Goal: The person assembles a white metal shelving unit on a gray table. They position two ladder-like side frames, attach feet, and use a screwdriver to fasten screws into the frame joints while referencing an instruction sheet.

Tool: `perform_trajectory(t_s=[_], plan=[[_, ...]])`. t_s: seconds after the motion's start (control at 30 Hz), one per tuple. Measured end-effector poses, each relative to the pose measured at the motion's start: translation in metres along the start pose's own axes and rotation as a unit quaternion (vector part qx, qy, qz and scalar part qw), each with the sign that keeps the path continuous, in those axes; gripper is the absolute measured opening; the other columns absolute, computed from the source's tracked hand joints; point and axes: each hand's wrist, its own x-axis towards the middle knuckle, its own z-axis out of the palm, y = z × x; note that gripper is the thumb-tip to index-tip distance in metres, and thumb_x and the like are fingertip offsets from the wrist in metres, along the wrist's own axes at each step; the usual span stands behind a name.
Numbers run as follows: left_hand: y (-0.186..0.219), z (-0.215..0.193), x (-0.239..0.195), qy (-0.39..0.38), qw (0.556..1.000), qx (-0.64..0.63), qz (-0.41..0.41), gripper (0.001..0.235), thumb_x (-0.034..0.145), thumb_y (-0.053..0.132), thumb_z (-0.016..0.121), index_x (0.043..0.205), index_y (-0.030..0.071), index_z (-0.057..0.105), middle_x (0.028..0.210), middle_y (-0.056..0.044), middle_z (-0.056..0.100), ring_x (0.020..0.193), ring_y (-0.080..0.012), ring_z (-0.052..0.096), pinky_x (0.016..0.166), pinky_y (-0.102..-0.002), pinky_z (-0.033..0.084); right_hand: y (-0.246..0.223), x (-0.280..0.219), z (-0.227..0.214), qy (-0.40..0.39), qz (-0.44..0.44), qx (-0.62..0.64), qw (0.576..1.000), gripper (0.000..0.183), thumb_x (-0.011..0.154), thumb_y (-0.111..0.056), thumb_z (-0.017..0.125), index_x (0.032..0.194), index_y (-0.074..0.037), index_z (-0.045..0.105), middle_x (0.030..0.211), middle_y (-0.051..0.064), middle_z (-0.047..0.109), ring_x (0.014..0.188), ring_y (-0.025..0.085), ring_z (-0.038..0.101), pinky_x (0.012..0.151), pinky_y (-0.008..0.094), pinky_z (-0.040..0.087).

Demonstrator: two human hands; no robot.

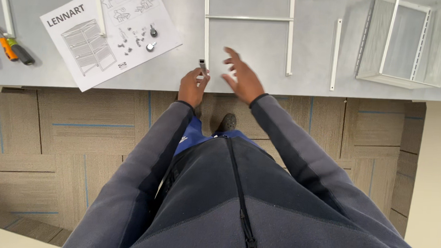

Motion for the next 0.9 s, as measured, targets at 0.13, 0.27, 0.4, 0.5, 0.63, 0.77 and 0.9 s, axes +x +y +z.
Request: perform_trajectory(t_s=[0.13, 0.27, 0.4, 0.5, 0.63, 0.77, 0.9], plan=[[-0.01, -0.006, -0.016, 0.035, 0.999, -0.003, -0.008, 0.027, 0.123, 0.028, 0.071, 0.146, 0.014, 0.073, 0.147, -0.022, 0.074, 0.125, -0.0454, 0.081, 0.108, -0.059, 0.071, 0.169, -0.051, -0.018, 0.116, 0.097, -0.109, 0.982, 0.068, 0.112, -0.007, 0.084, 0.171, -0.007, 0.051, 0.141, 0.023, 0.078, 0.13, 0.044, 0.075, 0.112, 0.055, 0.068], [-0.023, -0.019, -0.053, 0.044, 0.998, -0.005, -0.041, 0.031, 0.124, 0.022, 0.069, 0.154, 0.015, 0.072, 0.146, -0.023, 0.072, 0.126, -0.047, 0.078, 0.104, -0.066, 0.072, 0.292, -0.127, -0.071, 0.169, 0.255, -0.209, 0.929, 0.056, 0.108, -0.007, 0.085, 0.16, -0.009, 0.062, 0.134, 0.018, 0.08, 0.131, 0.039, 0.074, 0.113, 0.057, 0.064], [-0.078, -0.016, -0.079, 0.013, 0.996, 0.004, -0.087, 0.029, 0.122, 0.022, 0.072, 0.15, 0.014, 0.074, 0.145, -0.02, 0.072, 0.127, -0.0449, 0.078, 0.105, -0.064, 0.071, 0.393, -0.168, -0.115, 0.187, 0.356, -0.213, 0.89, 0.054, 0.106, -0.017, 0.087, 0.156, -0.016, 0.065, 0.135, 0.01, 0.082, 0.129, 0.034, 0.077, 0.106, 0.055, 0.068], [-0.092, -0.012, -0.107, -0.004, 0.991, 0.009, -0.13, 0.026, 0.122, 0.017, 0.07, 0.146, 0.013, 0.078, 0.144, -0.02, 0.077, 0.125, -0.0453, 0.079, 0.098, -0.063, 0.07, 0.421, -0.176, -0.134, 0.23, 0.338, -0.217, 0.886, 0.046, 0.105, -0.016, 0.088, 0.146, -0.013, 0.068, 0.128, 0.014, 0.079, 0.125, 0.038, 0.077, 0.102, 0.056, 0.067], [-0.105, -0.005, -0.122, -0.057, 0.982, 0.045, -0.177, 0.025, 0.117, 0.022, 0.077, 0.14, 0.018, 0.082, 0.141, -0.013, 0.083, 0.119, -0.0362, 0.084, 0.096, -0.054, 0.071, 0.455, -0.163, -0.142, 0.238, 0.323, -0.241, 0.884, 0.052, 0.102, -0.015, 0.093, 0.144, -0.012, 0.062, 0.132, 0.013, 0.072, 0.126, 0.038, 0.075, 0.104, 0.055, 0.068], [-0.098, 0.004, -0.121, -0.1, 0.977, 0.068, -0.174, 0.024, 0.113, 0.021, 0.08, 0.136, 0.023, 0.086, 0.133, -0.009, 0.087, 0.113, -0.0319, 0.086, 0.09, -0.048, 0.072, 0.448, -0.146, -0.137, 0.22, 0.356, -0.286, 0.862, 0.053, 0.105, -0.016, 0.092, 0.141, -0.011, 0.054, 0.13, 0.011, 0.058, 0.126, 0.035, 0.073, 0.109, 0.051, 0.069], [-0.061, 0.004, -0.121, -0.141, 0.971, 0.068, -0.183, 0.028, 0.117, 0.03, 0.077, 0.142, 0.021, 0.083, 0.137, -0.014, 0.086, 0.118, -0.0348, 0.086, 0.094, -0.052, 0.07, 0.448, -0.141, -0.115, 0.207, 0.371, -0.321, 0.847, 0.04, 0.11, -0.013, 0.086, 0.137, -0.009, 0.057, 0.119, 0.01, 0.061, 0.115, 0.036, 0.08, 0.101, 0.049, 0.072]])
